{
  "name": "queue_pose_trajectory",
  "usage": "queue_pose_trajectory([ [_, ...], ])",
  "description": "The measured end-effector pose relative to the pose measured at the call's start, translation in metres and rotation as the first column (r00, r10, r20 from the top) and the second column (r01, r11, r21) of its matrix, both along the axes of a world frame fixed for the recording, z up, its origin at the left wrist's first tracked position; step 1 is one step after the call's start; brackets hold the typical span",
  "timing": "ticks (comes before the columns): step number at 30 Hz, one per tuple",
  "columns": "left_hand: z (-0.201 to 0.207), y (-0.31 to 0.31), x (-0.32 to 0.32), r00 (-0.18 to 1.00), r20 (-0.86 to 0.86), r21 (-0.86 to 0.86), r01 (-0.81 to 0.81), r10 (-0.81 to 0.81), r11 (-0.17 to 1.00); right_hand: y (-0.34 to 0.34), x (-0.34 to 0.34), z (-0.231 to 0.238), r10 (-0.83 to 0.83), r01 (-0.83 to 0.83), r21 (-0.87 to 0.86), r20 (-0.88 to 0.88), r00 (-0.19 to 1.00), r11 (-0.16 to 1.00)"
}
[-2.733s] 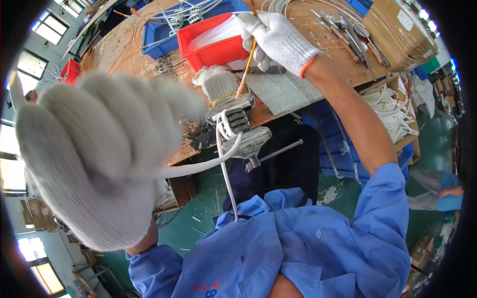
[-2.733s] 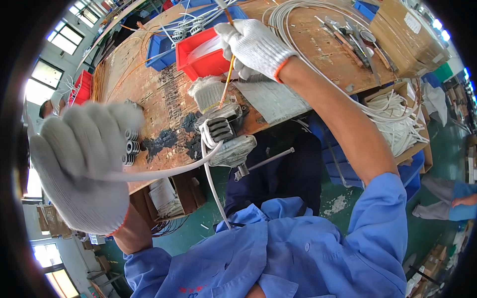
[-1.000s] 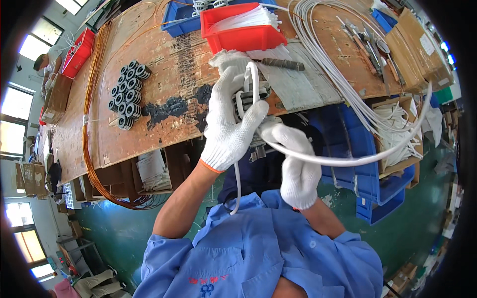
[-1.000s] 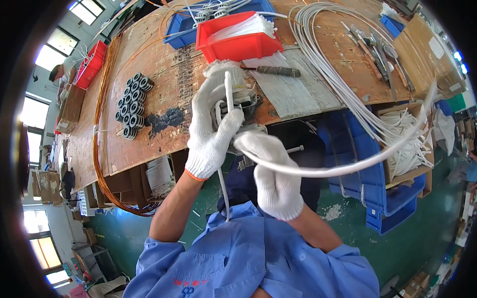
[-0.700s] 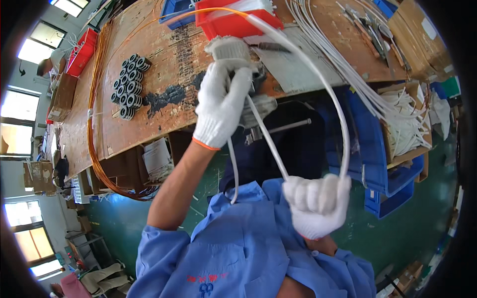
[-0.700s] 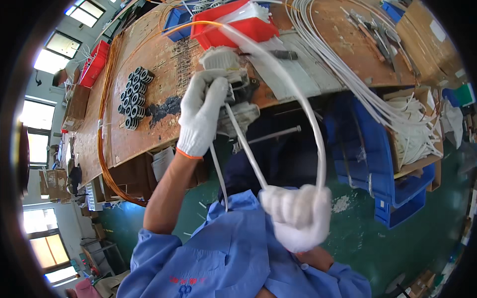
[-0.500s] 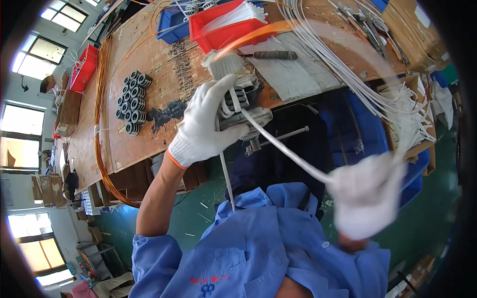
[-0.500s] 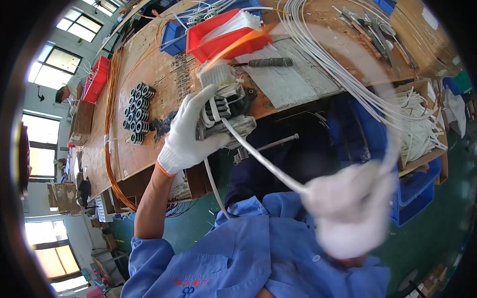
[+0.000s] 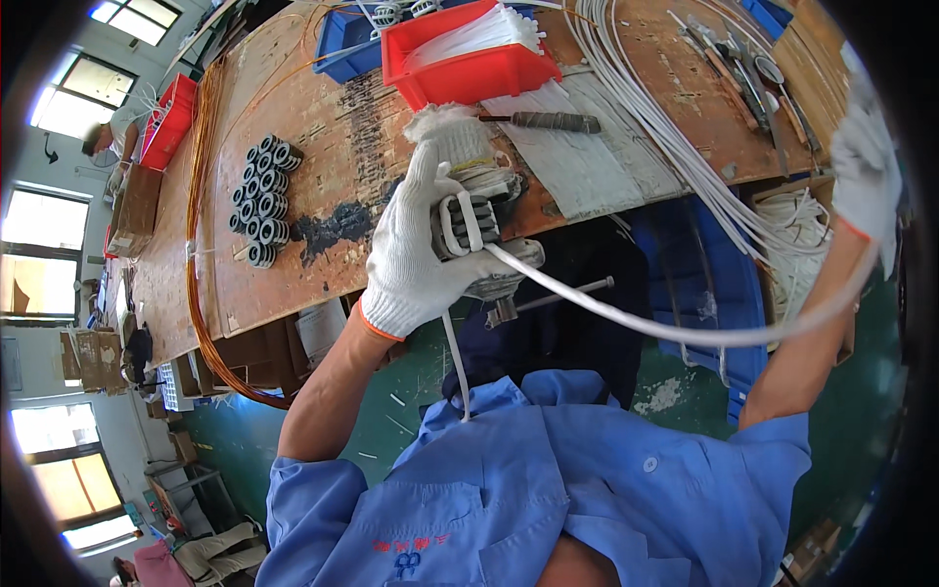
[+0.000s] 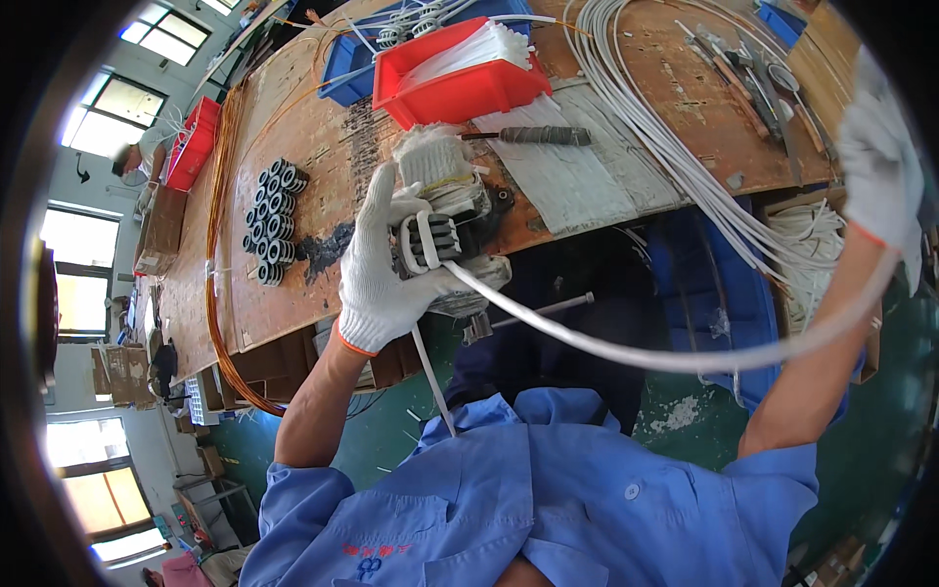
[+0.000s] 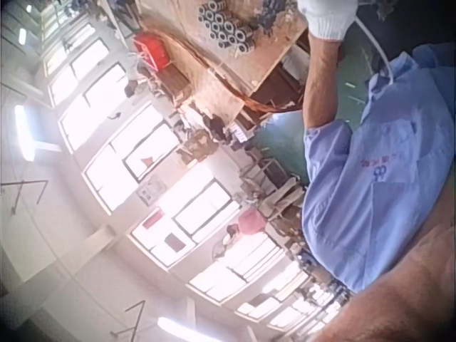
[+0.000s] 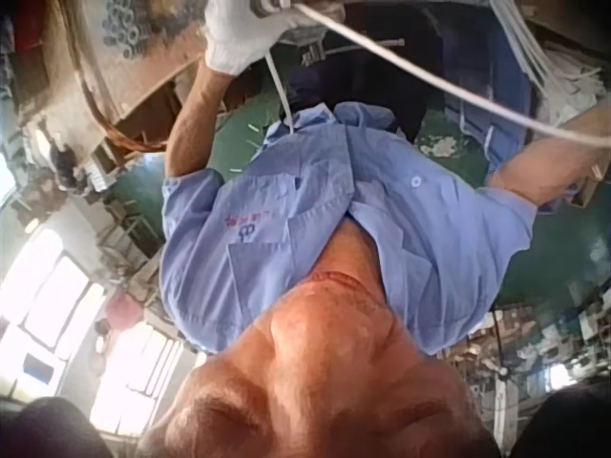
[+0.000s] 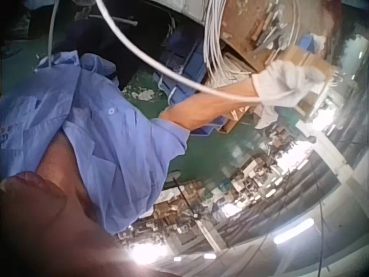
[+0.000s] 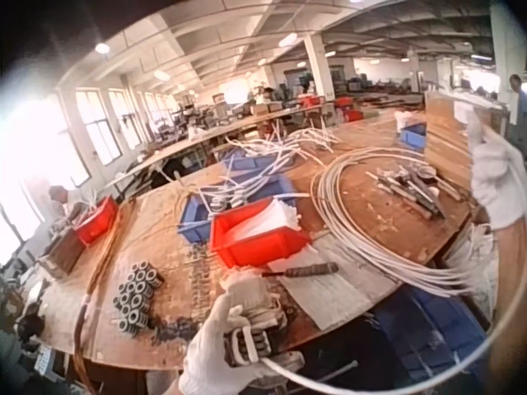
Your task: The worker is winding white tubing around a metal component fixed in a vice on a workbench.
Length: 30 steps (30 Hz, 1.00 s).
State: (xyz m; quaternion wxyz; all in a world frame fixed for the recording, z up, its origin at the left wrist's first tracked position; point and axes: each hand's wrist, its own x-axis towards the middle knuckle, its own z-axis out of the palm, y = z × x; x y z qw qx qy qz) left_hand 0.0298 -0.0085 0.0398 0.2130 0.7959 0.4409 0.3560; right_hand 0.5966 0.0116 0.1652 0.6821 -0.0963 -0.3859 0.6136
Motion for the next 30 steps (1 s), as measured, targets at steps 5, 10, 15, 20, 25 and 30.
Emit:
queue_pose_trajectory([
  [5,-0.005,0.004,-0.010,0.999,-0.028,0.071,0.037,-0.035,0.997,-0.008,-0.194,-0.054,-0.200,0.196,0.042,0.299,0.933,0.980],
  [10,0.011,0.004,0.001,0.996,-0.051,0.298,0.089,-0.077,0.951,0.001,-0.270,-0.037,-0.792,0.625,0.571,0.597,0.129,0.532],
  [15,0.047,0.011,0.024,0.951,-0.112,0.526,0.302,-0.288,0.795,0.032,-0.281,-0.026,-0.630,0.604,0.208,0.094,0.771,0.770],
  [20,0.099,0.017,0.050,0.944,-0.173,0.698,0.320,-0.283,0.641,0.096,-0.303,-0.035,-0.256,0.230,0.262,0.070,0.964,0.937],
  [25,0.156,0.034,0.070,0.940,-0.257,0.321,0.303,-0.225,0.897,0.137,-0.337,-0.060,-0.132,0.155,-0.089,0.224,0.966,0.984],
  [30,0.183,0.079,0.077,0.945,-0.264,0.277,0.266,-0.194,0.923,0.142,-0.385,-0.093,0.235,-0.152,-0.266,0.314,0.920,0.952],
])
